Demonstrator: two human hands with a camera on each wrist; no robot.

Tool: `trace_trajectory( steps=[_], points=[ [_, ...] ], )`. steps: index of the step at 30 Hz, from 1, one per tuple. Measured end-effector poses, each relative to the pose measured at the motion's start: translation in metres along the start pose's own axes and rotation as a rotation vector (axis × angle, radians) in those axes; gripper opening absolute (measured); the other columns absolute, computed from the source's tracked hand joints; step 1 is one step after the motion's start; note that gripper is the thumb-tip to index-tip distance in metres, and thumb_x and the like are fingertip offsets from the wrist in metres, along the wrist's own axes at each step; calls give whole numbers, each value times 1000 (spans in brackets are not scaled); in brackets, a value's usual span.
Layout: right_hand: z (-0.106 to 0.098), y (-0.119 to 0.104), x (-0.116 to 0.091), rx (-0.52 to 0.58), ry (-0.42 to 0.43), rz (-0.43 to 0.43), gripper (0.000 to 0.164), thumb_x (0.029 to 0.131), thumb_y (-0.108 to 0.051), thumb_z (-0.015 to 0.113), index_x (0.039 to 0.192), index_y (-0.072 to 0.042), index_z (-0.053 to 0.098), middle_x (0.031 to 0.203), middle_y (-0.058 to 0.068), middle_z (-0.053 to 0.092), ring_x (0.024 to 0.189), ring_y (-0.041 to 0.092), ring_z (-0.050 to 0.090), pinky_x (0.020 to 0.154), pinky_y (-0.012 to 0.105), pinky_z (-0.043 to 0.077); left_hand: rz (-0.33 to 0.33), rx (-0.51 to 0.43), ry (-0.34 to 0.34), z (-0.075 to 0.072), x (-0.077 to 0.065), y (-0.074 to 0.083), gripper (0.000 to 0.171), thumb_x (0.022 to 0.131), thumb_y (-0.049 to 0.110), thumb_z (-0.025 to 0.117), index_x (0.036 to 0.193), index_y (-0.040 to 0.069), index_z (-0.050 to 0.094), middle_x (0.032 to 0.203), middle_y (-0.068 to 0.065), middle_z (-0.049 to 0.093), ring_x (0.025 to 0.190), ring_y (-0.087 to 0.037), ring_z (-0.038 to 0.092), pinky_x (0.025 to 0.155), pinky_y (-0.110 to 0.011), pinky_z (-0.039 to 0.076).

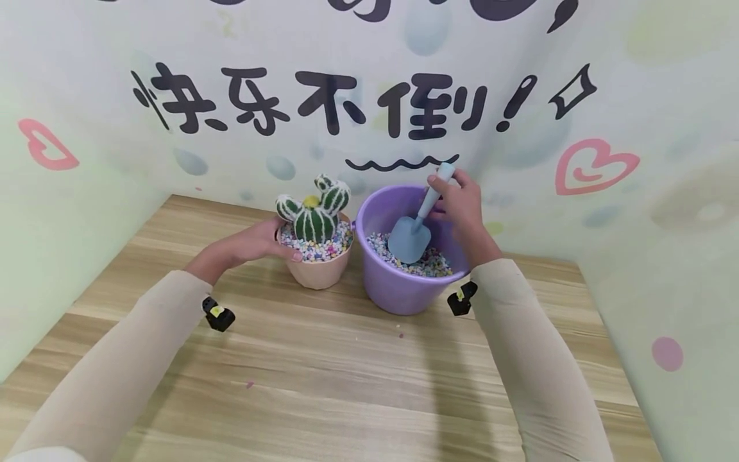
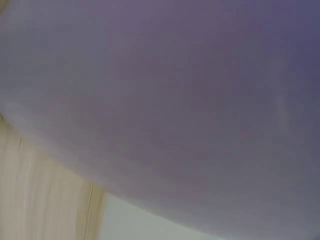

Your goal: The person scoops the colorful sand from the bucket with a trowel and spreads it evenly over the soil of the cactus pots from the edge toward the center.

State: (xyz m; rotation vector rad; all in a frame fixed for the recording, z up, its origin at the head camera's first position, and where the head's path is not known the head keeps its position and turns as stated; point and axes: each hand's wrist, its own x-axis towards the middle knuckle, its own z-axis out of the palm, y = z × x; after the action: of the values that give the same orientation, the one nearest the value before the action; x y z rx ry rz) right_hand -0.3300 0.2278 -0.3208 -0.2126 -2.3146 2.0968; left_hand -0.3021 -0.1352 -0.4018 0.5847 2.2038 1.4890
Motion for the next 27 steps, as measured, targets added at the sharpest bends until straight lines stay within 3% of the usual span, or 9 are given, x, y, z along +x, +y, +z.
trace_trajectory(
  steps=[5,15,18,21,24,27],
  points=[
    [3,0,2,-79,16,17,41,91,-30,68,126,-13,54,97,3,62,76,16,71,74,36,60,-17,9,-7,-5,3,-1,97,79,18,78,153,4,16,151,-17,34,139,-33,34,118,-45,23],
    [5,-1,3,-223,33,51,44,95,-33,62,130,-10,48,89,9,63,68,16,69,78,40,59,-23,-7,-10,-10,11,-3,98,79,19,79,153,5,16,151,-16,33,140,-32,32,119,-45,21],
    [2,-3,1,-323,5,60,53,97,-36,59,139,-9,43,92,15,63,68,17,70,76,40,59,-7,-1,2,-9,11,-3,97,80,19,78,153,5,16,151,-16,34,139,-32,33,119,-45,21],
    [-2,-7,-4,-431,-39,69,69,98,-38,56,151,-5,27,103,26,64,72,21,72,75,40,59,8,19,22,-6,8,-3,94,82,21,77,153,8,17,150,-14,35,138,-30,35,117,-44,25],
    [-6,-13,-12,-516,-58,64,83,97,-40,56,155,-1,11,115,31,63,80,26,73,75,40,59,25,43,46,-4,1,-3,97,85,26,74,155,13,8,155,-14,27,142,-30,29,118,-45,24],
    [-11,-18,-24,-578,-61,27,87,96,-43,56,155,-1,9,117,30,63,88,30,72,74,38,60,13,61,83,-5,-11,-1,102,89,34,69,156,22,-7,162,-14,11,147,-32,16,119,-49,18]
  ],
)
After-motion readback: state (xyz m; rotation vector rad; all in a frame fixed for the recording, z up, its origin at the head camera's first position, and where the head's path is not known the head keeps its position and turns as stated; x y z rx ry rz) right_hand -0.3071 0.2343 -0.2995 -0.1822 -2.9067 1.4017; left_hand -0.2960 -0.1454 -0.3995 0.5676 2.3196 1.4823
